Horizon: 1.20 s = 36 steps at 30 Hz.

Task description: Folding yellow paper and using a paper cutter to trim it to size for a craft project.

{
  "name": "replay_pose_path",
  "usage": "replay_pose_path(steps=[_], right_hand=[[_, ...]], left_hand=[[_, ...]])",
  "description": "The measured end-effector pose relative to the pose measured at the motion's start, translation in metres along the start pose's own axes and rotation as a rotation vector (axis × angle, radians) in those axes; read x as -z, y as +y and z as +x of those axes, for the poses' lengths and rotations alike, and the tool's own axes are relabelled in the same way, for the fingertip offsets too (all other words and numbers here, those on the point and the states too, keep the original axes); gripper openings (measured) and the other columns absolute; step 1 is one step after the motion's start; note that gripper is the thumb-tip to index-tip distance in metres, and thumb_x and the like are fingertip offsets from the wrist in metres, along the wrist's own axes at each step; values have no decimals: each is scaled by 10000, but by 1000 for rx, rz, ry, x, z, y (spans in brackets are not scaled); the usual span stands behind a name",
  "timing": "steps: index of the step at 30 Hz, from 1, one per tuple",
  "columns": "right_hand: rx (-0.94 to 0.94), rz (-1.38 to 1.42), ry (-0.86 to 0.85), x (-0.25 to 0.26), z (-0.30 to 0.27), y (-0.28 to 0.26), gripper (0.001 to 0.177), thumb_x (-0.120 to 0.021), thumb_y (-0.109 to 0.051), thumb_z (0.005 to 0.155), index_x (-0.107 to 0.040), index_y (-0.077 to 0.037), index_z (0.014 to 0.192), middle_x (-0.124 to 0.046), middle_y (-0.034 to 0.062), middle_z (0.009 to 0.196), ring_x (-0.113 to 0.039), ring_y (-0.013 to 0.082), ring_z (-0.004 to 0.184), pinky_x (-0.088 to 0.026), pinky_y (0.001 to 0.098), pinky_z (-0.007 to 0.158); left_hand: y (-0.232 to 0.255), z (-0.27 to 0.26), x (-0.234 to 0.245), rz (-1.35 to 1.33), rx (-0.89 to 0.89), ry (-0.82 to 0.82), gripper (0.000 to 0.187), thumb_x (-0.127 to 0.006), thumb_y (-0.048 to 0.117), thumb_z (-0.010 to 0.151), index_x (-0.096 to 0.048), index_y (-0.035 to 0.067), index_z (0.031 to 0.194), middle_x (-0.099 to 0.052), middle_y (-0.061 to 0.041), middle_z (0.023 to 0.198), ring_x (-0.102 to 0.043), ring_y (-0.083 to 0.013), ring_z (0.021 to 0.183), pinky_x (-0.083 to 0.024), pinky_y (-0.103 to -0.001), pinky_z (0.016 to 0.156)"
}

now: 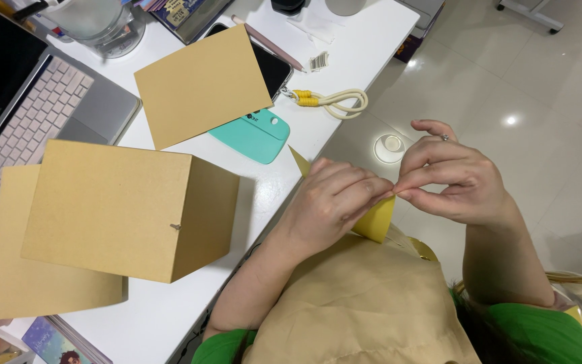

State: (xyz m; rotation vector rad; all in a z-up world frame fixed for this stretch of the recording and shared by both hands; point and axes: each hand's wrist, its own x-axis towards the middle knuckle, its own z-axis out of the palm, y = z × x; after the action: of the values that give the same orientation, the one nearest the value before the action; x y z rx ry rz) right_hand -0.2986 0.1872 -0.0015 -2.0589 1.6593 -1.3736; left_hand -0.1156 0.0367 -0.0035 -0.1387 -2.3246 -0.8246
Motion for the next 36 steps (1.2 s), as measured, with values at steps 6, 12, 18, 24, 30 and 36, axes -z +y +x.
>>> replay_pose_path(steps=[6,12,18,24,30,36], right_hand=[[-46,68,14,-1,-1,1,29,-728,-117,896,-721,-131,872,-649,-3,838,-620,121,740,-338,498,1219],[-47,37,37,-2,-4,4,41,-734,-128,895,-723,-140,857,-649,-11,843,-618,117,746,-351,505,1211],[-37,19,51,-1,-6,7,46,-735,-127,895,-720,-138,853,-640,-7,848,-598,131,745,-350,503,1212],[9,-14,57,0,-7,11,29,-737,-133,898,-723,-138,874,-640,-3,848,-606,136,731,-332,526,1205],[-16,8,64,0,-7,11,42,-735,-120,900,-720,-142,868,-638,-5,845,-601,139,736,-340,514,1211],[-23,5,73,0,-8,12,43,-737,-115,897,-720,-136,864,-636,-3,842,-604,134,739,-344,509,1212]], left_hand=[[2,3,1,3,12,-9,47,-654,143,1048,-695,123,1059,-699,17,962,-598,-199,790,-326,-324,741],[3,4,-1,18,13,1,41,-661,135,1046,-697,123,1060,-682,12,941,-591,-205,781,-326,-318,746],[3,7,-2,39,12,1,40,-657,138,1048,-696,128,1046,-686,23,941,-585,-195,771,-306,-320,724],[4,8,-2,41,27,-15,44,-651,145,1052,-694,140,1048,-679,31,934,-575,-193,765,-300,-321,729],[3,9,-3,54,15,-9,32,-662,141,1049,-692,136,1055,-687,26,951,-581,-192,775,-308,-320,733],[1,9,-6,34,23,-9,35,-669,147,1044,-695,131,1061,-691,19,953,-595,-199,786,-318,-322,742]])
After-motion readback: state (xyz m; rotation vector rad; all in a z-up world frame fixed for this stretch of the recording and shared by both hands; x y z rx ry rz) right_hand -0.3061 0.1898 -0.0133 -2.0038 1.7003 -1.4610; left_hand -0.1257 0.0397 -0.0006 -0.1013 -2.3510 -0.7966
